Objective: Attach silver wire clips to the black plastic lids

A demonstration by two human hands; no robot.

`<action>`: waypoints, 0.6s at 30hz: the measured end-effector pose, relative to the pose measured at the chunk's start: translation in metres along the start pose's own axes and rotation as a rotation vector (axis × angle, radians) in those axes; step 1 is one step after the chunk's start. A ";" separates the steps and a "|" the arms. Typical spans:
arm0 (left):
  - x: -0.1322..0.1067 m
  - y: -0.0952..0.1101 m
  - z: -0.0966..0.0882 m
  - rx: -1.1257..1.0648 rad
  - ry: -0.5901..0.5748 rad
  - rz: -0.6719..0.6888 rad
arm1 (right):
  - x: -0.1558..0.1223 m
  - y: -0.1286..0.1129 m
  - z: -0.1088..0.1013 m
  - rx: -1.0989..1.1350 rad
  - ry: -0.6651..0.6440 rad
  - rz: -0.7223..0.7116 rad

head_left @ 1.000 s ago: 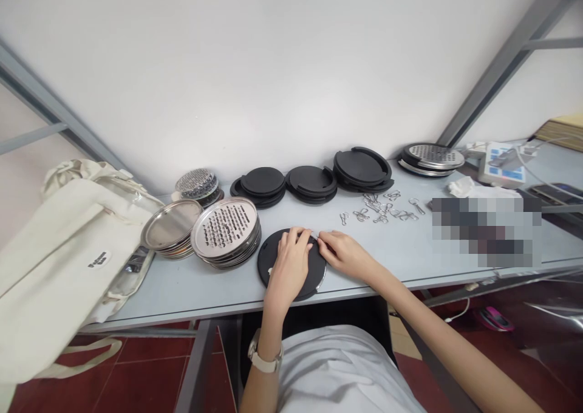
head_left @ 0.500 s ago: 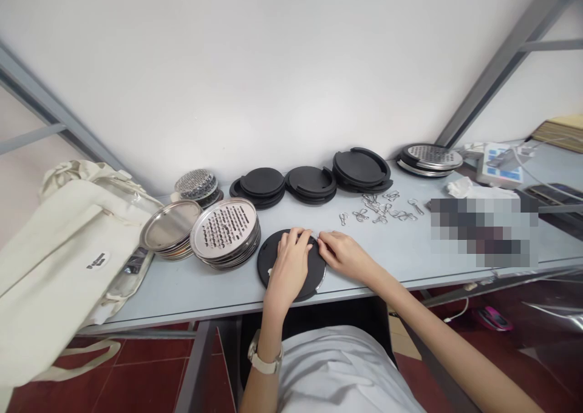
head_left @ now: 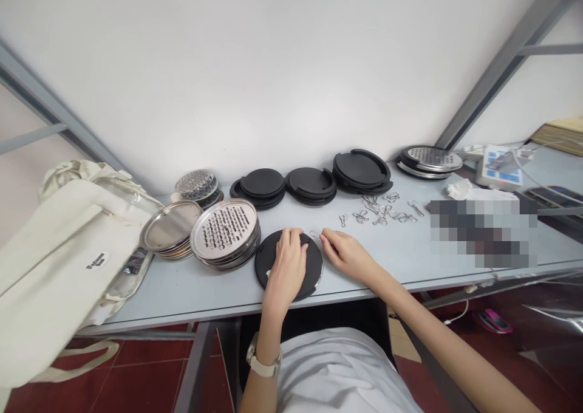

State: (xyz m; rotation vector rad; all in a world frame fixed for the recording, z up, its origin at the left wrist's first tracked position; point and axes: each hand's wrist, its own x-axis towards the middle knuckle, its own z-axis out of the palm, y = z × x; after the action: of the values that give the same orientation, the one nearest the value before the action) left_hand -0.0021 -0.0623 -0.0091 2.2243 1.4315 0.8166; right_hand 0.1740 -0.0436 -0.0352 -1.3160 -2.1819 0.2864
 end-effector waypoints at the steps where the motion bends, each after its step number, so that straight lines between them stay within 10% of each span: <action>1: 0.000 0.000 0.000 -0.011 -0.002 0.000 | 0.000 0.000 0.000 -0.005 -0.005 -0.003; 18: 0.005 -0.002 -0.004 -0.052 -0.098 0.035 | 0.001 0.007 0.001 -0.066 -0.103 -0.085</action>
State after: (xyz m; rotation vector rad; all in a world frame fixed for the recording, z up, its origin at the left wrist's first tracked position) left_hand -0.0041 -0.0569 -0.0057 2.2233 1.3149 0.7368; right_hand 0.1779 -0.0387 -0.0390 -1.2645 -2.3455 0.2563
